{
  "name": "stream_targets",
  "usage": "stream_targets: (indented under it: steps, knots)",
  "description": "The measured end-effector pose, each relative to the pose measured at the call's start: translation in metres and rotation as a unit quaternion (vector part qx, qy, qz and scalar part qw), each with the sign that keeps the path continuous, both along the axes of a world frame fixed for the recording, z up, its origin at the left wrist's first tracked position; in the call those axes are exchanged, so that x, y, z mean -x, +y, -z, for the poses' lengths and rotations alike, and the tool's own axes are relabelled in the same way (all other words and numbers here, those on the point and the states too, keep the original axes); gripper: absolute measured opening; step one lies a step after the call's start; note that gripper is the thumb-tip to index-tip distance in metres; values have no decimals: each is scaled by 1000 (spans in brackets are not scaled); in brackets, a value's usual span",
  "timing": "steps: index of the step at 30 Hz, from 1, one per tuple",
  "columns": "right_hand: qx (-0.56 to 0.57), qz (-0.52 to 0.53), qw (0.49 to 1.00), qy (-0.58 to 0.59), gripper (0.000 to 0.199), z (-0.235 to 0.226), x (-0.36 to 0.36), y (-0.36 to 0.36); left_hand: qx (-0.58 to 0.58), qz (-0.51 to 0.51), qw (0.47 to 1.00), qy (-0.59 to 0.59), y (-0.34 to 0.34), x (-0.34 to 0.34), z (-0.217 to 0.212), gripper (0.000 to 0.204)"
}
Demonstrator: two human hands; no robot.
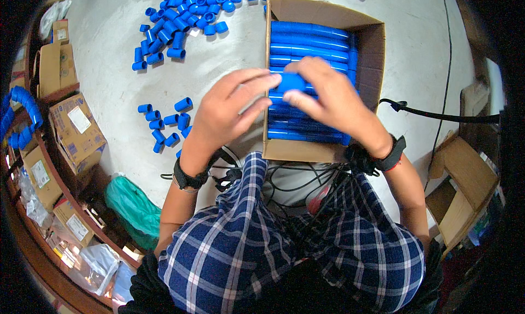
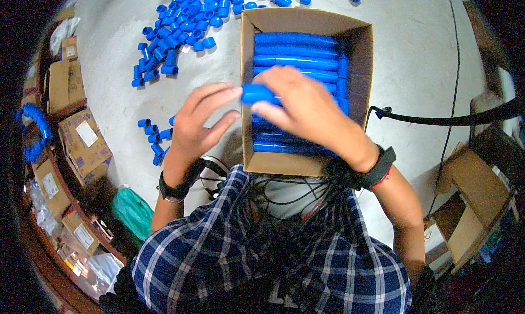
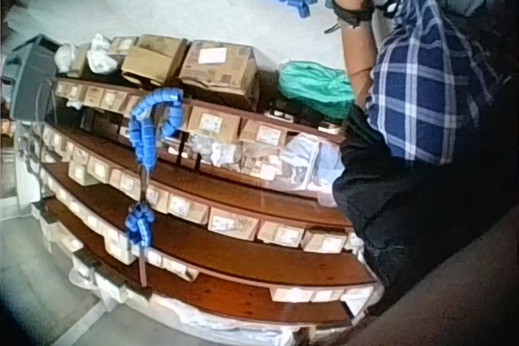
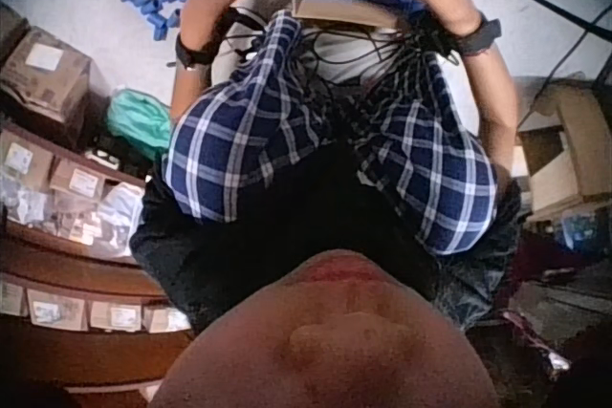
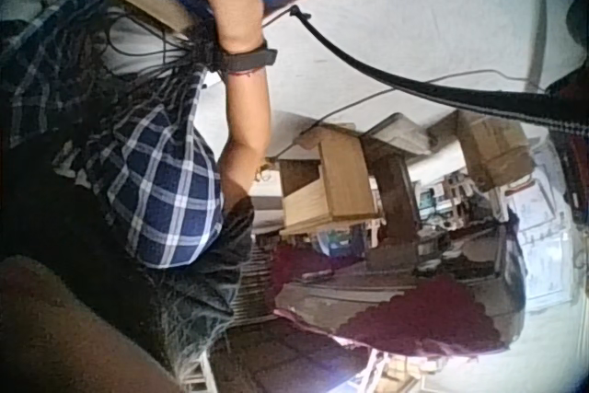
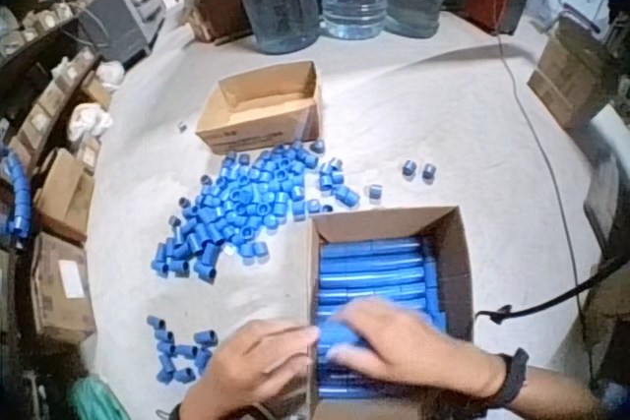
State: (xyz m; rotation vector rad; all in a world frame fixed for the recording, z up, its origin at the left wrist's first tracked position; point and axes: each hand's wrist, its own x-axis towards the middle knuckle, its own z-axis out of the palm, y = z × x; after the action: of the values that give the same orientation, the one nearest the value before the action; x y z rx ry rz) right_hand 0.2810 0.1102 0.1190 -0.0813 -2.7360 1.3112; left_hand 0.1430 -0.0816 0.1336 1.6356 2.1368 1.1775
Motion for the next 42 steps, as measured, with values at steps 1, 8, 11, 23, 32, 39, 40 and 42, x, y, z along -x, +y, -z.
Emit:
stream_targets:
  steps: [1,8,11,23,32,39,40,42]
  knots:
    - [-68,27,997,-20,34,4,-2,9,6,-28,999,19,-5,5,1,42]
    - [-252,51,940,-226,31,34,-26,45,50,-324,945,-17,-71,72,27,28]
    - [-232,51,944,-228,31,46,-31,42,152,-410,900,3,-111,99,48,32]
    - [-184,57,967,-169,29,42,-31,33,278,-460,839,82,-218,156,136,83]
    - [-164,115,969,-144,31,32,-27,32,220,-372,902,-1,-141,237,139,92]
    - [-134,126,975,-127,29,31,-28,31,260,-356,896,53,-113,219,151,90]
    - [-136,128,975,-121,29,30,-27,31,271,-366,887,74,-113,211,154,90]
    - [-140,132,975,-110,29,29,-26,31,244,-376,890,81,-114,197,158,83]
